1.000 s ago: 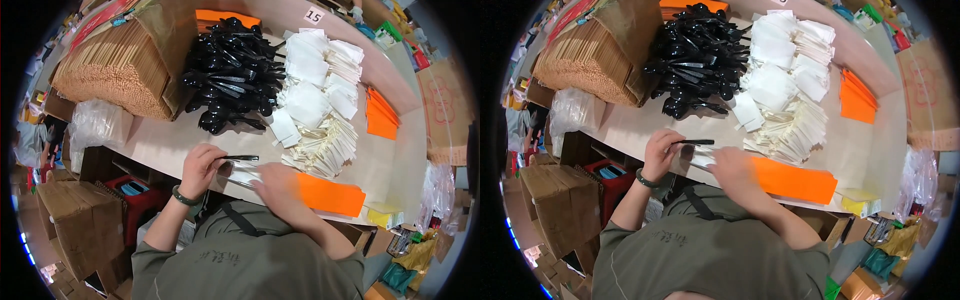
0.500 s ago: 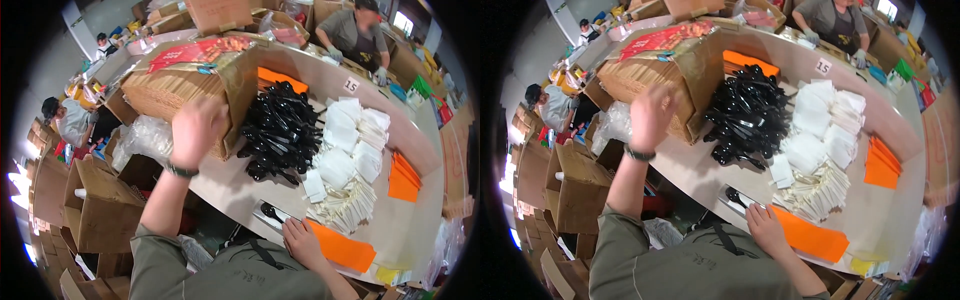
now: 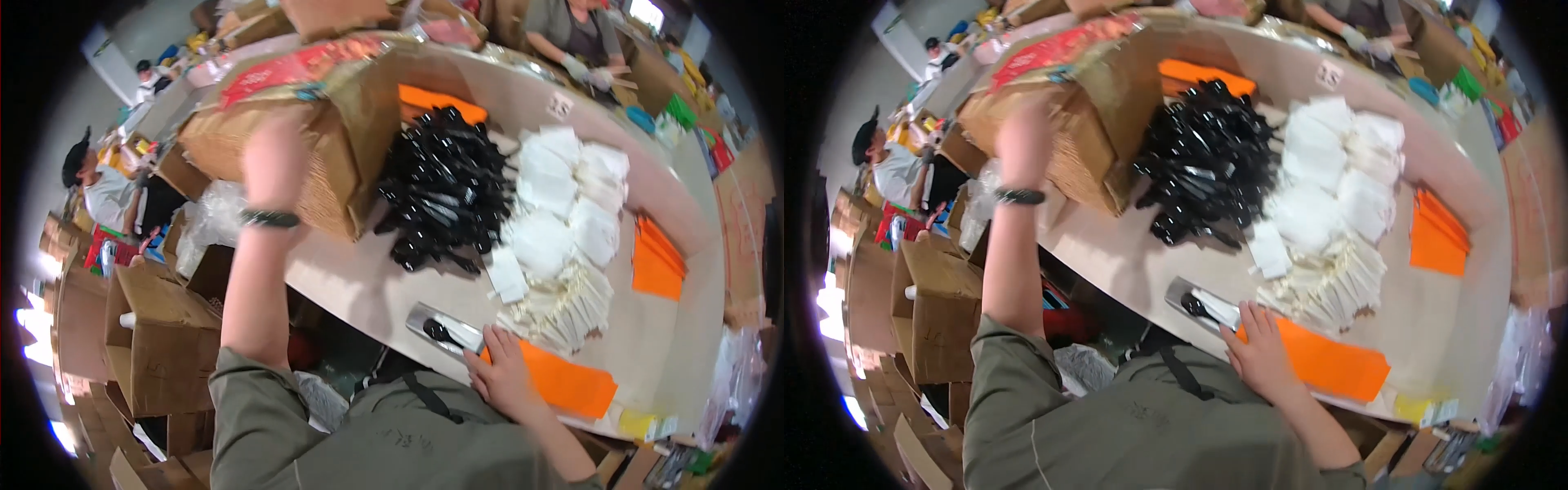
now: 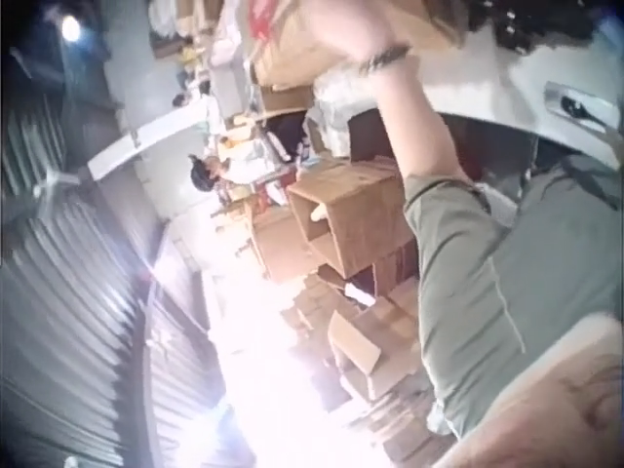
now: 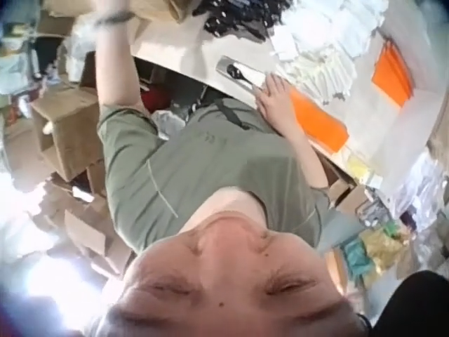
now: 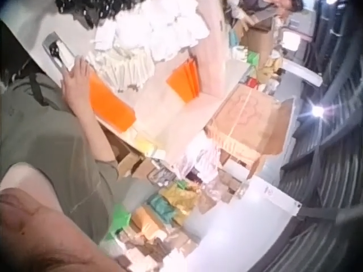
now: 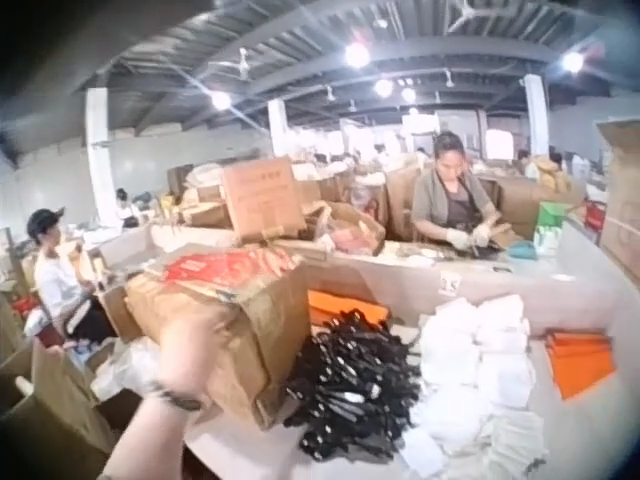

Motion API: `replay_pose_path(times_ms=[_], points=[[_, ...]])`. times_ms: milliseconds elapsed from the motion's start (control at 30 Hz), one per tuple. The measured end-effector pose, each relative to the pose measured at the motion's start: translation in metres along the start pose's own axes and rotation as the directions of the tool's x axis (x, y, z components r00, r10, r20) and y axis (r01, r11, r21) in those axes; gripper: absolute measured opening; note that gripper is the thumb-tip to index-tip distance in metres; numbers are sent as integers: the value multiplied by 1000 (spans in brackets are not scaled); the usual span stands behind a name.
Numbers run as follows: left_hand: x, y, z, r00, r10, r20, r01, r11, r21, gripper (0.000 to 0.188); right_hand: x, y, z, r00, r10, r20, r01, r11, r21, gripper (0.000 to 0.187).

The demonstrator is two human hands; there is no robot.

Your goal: Package sets of plastic cutlery including spoons, forks, and knives into plastic sleeves using a metal jig.

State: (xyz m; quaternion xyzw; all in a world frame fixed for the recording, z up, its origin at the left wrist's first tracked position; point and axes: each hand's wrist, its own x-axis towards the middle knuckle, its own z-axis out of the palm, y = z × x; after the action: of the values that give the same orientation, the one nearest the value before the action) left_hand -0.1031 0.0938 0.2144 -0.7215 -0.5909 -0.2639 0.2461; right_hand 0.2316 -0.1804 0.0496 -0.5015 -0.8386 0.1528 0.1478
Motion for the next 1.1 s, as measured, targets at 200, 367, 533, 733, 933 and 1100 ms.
replay_pose_path(times_ms=[200, 367, 533, 733, 933, 1100], points=[[-162, -58, -35, 791, -532, 301, 581, 499, -643, 13, 4, 3, -6, 999, 29, -15, -26, 982, 188, 39], [-215, 25, 18, 617, 309, 724, 646, 327, -690, 6, -3, 7, -9, 999, 52, 4, -52, 999, -1, 39], [-214, 42, 47, 497, 316, 808, 587, 563, -582, 10, -1, 8, -9, 999, 30, 14, -30, 999, -12, 38], [-222, 143, 32, 683, 323, 655, 306, 688, -658, 38, 17, -2, 4, 997, -36, -67, 46, 988, 147, 48], [-232, 165, 34, 646, 149, 748, 524, 626, -577, 38, 11, 0, 3, 989, 128, -71, -126, 992, 32, 47], [-239, 194, 13, 266, 547, 794, 961, -86, -263, 53, 9, 9, 3, 989, 51, -138, -40, 996, 82, 38]])
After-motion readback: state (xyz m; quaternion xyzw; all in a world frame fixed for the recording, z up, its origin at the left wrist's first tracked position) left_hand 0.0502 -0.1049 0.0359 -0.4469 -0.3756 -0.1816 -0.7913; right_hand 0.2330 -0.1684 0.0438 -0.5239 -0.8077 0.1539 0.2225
